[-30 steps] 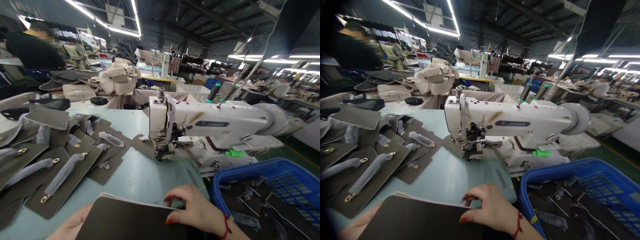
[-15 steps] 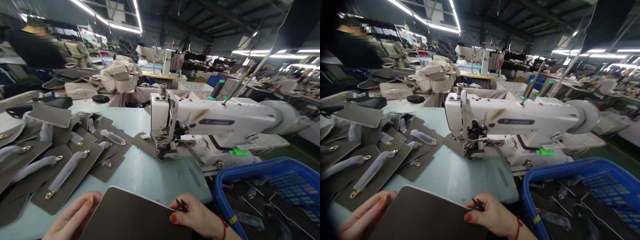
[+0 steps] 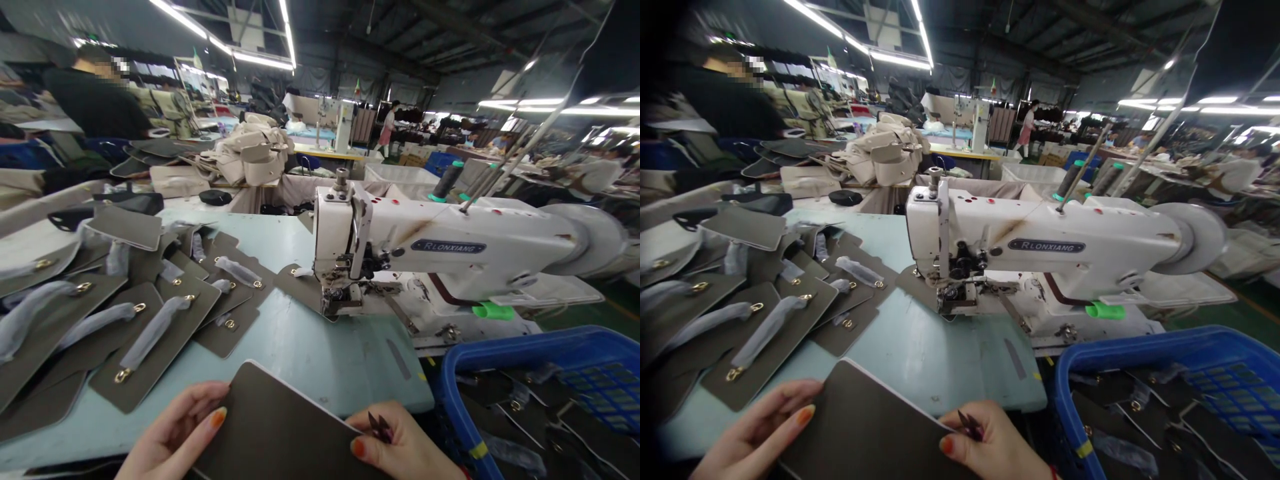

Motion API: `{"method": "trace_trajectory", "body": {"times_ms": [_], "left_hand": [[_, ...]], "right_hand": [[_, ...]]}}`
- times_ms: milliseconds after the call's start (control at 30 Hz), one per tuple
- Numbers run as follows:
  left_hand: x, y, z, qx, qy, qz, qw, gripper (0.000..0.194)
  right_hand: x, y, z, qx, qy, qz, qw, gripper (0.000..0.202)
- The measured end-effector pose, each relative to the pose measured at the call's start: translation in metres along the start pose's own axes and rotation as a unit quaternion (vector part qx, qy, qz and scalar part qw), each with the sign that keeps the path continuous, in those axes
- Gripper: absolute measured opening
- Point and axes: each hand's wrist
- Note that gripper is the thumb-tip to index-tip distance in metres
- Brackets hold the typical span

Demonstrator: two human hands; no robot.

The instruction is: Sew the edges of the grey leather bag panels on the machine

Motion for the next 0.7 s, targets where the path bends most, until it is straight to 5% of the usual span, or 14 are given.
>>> {"method": "trace_trajectory", "body": {"times_ms": [167, 300, 533, 700], "left_hand": [[0.007, -0.014, -0.005, 0.064, 0.005, -0.021, 0.998, 0.032], [0.008, -0.014, -0.008, 0.067, 0.002, 0.037, 0.997, 0.023], [0.003, 0.007, -0.011, -0.139, -0.053, 0.159, 0.976, 0.028], [0.010, 0.002, -0.011, -0.040, 0.019, 0.070, 0.997, 0.022]], "right_hand": [[0.003, 0.001, -0.008, 0.043, -0.017, -0.005, 0.999, 0.048], [0.003, 0.002, -0.011, 0.055, -0.029, -0.018, 0.998, 0.050], [0.005, -0.002, -0.005, 0.066, -0.036, -0.013, 0.997, 0.053], [0.007, -0.006, 0.012, 0.048, -0.048, 0.084, 0.994, 0.052]]}}
Point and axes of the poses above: each hand's wrist, its own x-axis away from the middle knuckle, its own y-axis out of the back of the hand, z = x × y, and after that the axes turned 6 degrees about -x, right-handed
